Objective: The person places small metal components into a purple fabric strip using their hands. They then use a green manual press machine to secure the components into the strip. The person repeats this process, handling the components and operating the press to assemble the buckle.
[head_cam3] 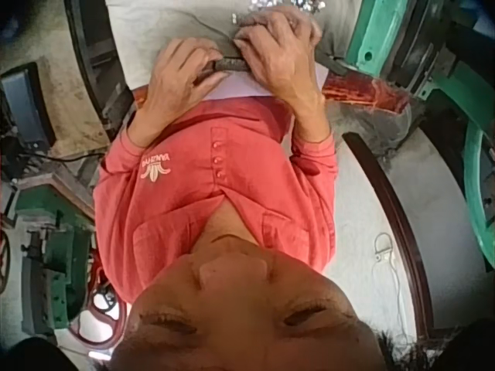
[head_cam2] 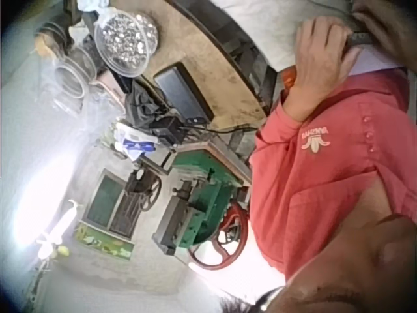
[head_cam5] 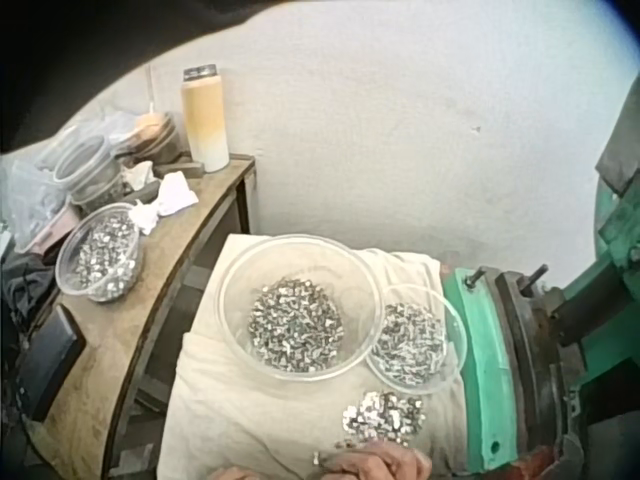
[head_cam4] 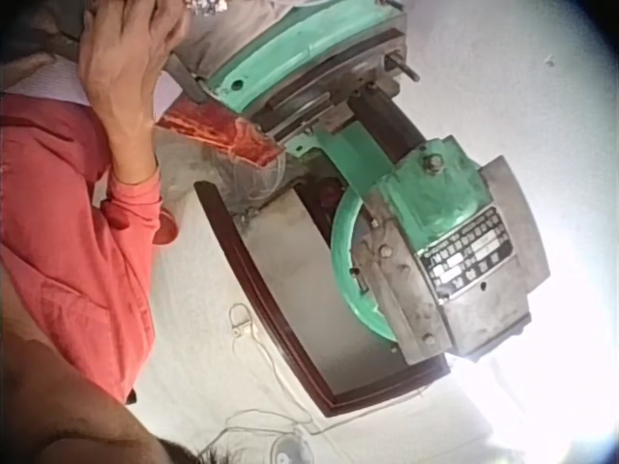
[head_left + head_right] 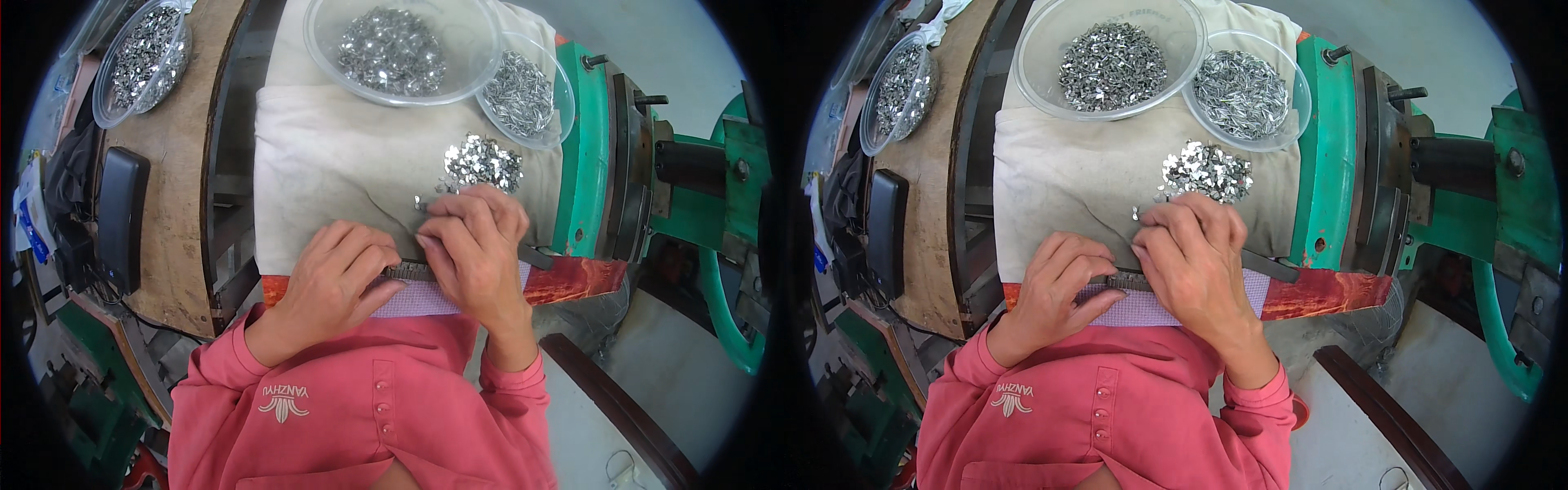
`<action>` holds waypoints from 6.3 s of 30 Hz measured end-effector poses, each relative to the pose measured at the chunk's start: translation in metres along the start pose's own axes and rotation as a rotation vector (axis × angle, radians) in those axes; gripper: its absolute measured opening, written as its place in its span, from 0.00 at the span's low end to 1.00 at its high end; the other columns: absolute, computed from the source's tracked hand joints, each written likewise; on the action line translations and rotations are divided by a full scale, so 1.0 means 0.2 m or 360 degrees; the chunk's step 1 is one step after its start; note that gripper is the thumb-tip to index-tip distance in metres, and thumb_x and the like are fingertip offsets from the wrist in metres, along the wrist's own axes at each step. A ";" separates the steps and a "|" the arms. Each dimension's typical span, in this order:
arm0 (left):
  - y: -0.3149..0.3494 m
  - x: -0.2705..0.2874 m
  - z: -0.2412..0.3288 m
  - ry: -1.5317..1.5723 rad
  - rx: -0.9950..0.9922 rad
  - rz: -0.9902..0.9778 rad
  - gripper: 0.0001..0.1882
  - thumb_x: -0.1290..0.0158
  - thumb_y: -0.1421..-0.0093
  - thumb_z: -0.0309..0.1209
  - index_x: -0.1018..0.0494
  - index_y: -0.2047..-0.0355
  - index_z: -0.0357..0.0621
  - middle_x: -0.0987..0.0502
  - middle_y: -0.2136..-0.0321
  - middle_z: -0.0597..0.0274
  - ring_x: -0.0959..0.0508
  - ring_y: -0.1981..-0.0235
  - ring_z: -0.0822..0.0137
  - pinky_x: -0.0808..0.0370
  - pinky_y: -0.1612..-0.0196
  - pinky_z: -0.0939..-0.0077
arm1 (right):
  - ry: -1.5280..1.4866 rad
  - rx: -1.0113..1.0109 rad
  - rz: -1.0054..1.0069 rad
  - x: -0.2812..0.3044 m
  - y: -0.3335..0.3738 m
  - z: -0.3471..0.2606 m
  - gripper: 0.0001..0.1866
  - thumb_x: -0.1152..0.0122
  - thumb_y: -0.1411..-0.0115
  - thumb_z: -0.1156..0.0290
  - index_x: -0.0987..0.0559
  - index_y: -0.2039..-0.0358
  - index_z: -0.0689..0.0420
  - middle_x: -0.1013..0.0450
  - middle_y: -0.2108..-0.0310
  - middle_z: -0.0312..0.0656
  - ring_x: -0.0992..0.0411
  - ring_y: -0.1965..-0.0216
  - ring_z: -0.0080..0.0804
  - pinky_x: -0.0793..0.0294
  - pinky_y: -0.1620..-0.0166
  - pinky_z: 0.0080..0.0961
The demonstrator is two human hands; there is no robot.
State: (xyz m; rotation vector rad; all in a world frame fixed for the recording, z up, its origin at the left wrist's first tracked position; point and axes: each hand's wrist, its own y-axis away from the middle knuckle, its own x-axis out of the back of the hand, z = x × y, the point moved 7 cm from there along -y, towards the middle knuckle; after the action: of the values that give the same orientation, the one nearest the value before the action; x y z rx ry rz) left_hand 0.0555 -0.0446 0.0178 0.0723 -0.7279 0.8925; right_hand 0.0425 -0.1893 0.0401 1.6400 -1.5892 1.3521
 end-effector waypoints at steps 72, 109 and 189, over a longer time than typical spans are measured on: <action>-0.08 0.11 0.02 -0.0186 -0.0002 0.0214 0.11 0.35 0.53 0.21 0.24 0.69 0.41 0.25 0.67 0.59 0.25 0.68 0.57 0.29 0.67 0.66 | 0.0164 -0.0239 0.0177 -0.01 -0.02 0.04 0.08 0.27 0.54 0.69 0.17 0.72 0.48 0.25 0.55 0.30 0.36 0.45 0.40 0.48 0.43 0.41; 0.03 -0.01 0.04 -0.0046 -0.0003 -0.0024 0.18 0.32 0.54 0.26 0.24 0.62 0.41 0.25 0.59 0.57 0.24 0.61 0.55 0.28 0.59 0.63 | 0.0040 -0.0247 0.0260 0.08 0.03 0.06 0.09 0.26 0.56 0.69 0.17 0.73 0.47 0.24 0.56 0.29 0.37 0.44 0.40 0.48 0.43 0.40; -0.06 -0.04 0.10 -0.0020 -0.0172 0.0081 0.12 0.32 0.58 0.25 0.24 0.74 0.46 0.23 0.68 0.66 0.25 0.71 0.63 0.32 0.68 0.69 | 0.0086 -0.0212 0.0165 0.10 0.10 0.08 0.07 0.28 0.52 0.69 0.18 0.73 0.48 0.26 0.59 0.29 0.36 0.45 0.39 0.47 0.43 0.37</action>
State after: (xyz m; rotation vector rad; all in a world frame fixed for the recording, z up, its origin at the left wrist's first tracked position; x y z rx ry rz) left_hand 0.0503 -0.0635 0.0307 -0.0370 -0.7914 0.9003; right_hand 0.0247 -0.2158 0.0460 1.4488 -1.7143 1.3000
